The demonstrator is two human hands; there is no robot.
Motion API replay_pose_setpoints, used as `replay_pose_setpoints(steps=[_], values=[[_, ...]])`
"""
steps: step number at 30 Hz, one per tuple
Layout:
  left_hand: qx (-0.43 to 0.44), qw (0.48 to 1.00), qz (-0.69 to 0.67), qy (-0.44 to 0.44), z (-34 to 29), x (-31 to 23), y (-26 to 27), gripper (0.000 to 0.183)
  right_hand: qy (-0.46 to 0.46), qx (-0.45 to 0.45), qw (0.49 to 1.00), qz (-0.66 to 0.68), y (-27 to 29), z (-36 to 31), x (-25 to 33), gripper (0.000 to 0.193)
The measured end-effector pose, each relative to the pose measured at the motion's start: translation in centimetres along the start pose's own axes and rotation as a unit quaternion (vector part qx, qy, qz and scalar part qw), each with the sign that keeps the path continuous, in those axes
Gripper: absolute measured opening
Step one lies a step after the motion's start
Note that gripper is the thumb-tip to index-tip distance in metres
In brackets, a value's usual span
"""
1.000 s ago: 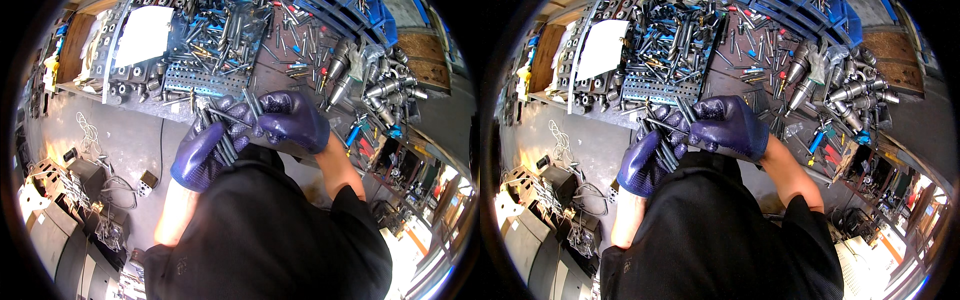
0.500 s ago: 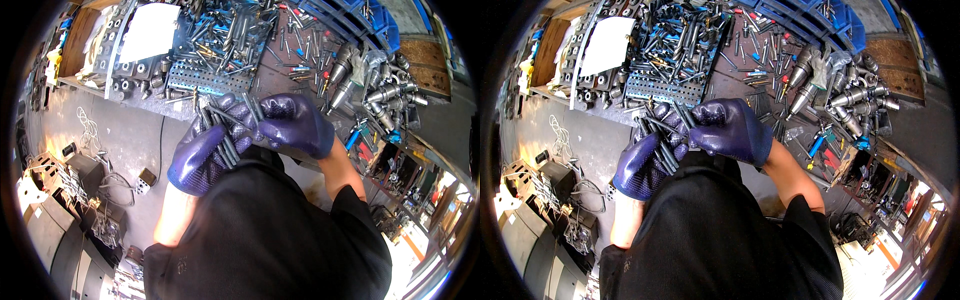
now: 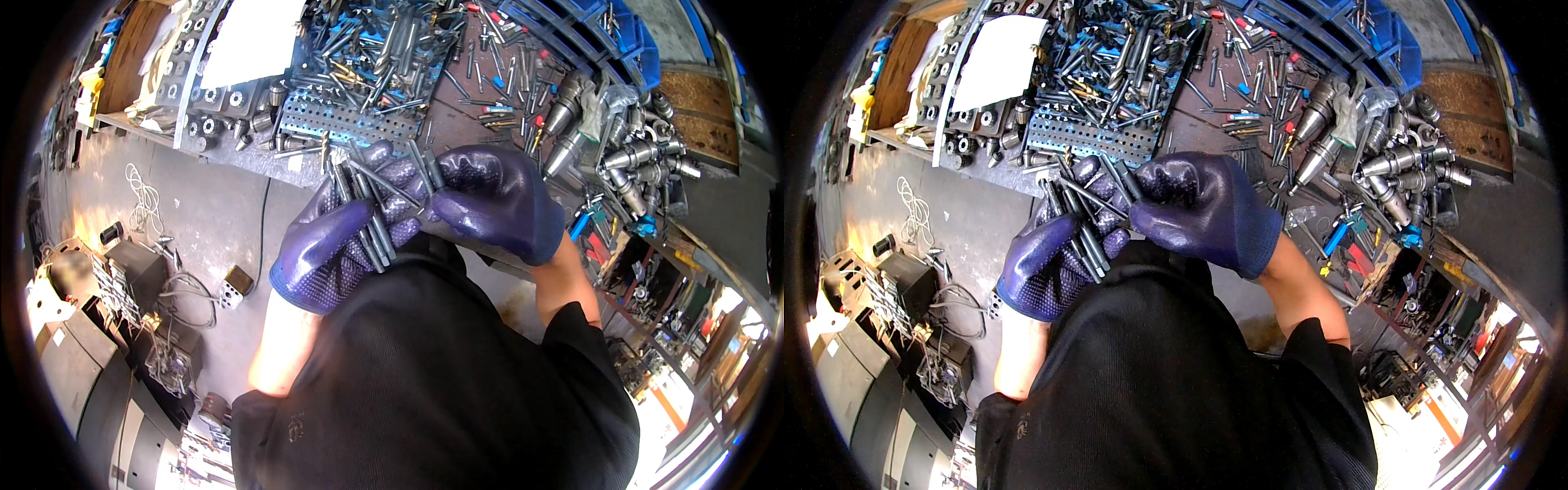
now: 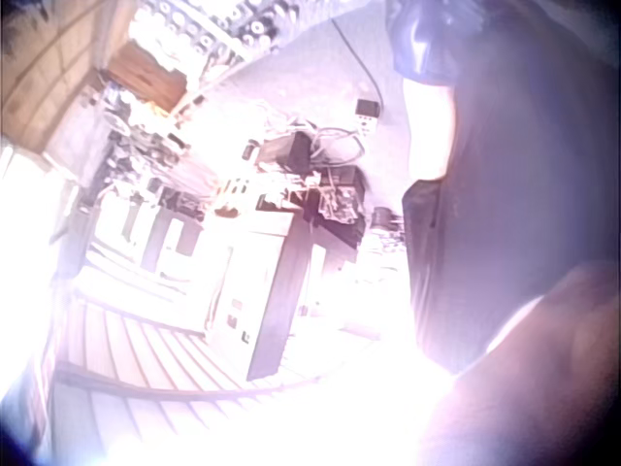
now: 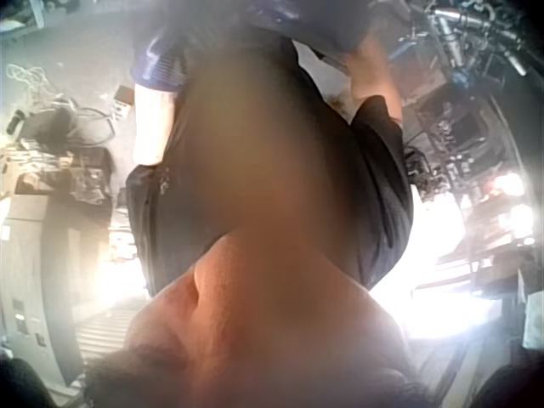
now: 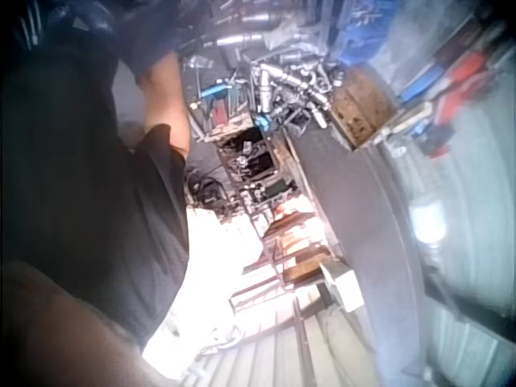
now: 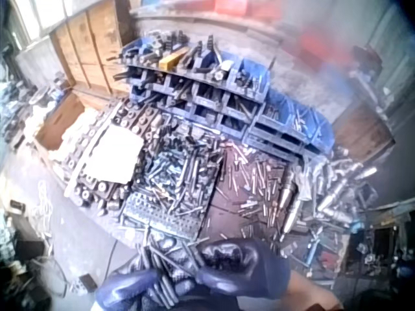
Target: The person, wearing blue gloves, picks up a metal rod from a workbench cluttered with tools and parts, holds it in their hands, and then picks up several more metal rods to hold them together.
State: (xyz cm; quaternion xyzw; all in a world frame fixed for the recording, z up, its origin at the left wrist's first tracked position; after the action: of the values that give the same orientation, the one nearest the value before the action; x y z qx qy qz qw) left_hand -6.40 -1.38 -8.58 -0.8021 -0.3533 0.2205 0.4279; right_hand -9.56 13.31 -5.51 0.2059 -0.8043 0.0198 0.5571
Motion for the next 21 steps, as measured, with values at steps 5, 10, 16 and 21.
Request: replay_pose_setpoints(steps=[5,10,16,21], values=[[0.02,1.0,-0.019,0.002,0.1,0.1,-0.5,0.052,0.028,-0.025,0.999,-0.033,0.6,0.0,0.7,0.017],[-0.004,1.0,0.004,-0.011,-0.1,-0.1,0.0,0.053,0.048,-0.041,0.996,-0.06,0.4,-0.6,1.8,0.021],[0.02,1.0,-0.005,-0.001,0.0,0.2,-0.8,0.057,0.018,-0.012,0.998,-0.057,-1.8,-0.4,1.8,0.02],[0.006,1.0,-0.014,-0.004,-0.3,0.2,-0.4,0.062,0.045,-0.041,0.997,-0.038,-1.4,-0.5,1.7,0.022]])
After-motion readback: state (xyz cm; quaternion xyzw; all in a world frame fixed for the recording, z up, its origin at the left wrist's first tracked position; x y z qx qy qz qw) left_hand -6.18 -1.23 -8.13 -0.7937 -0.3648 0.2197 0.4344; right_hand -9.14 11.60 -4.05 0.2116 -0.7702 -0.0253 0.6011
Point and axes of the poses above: each hand's wrist, its own z-axis towards the middle knuckle, its own y-axis out of the back of the hand, x = y × z, the point moved 10 cm from there along z, towards the middle knuckle, and after that the axes turned 12 degrees about -z, right-handed, at the moved point
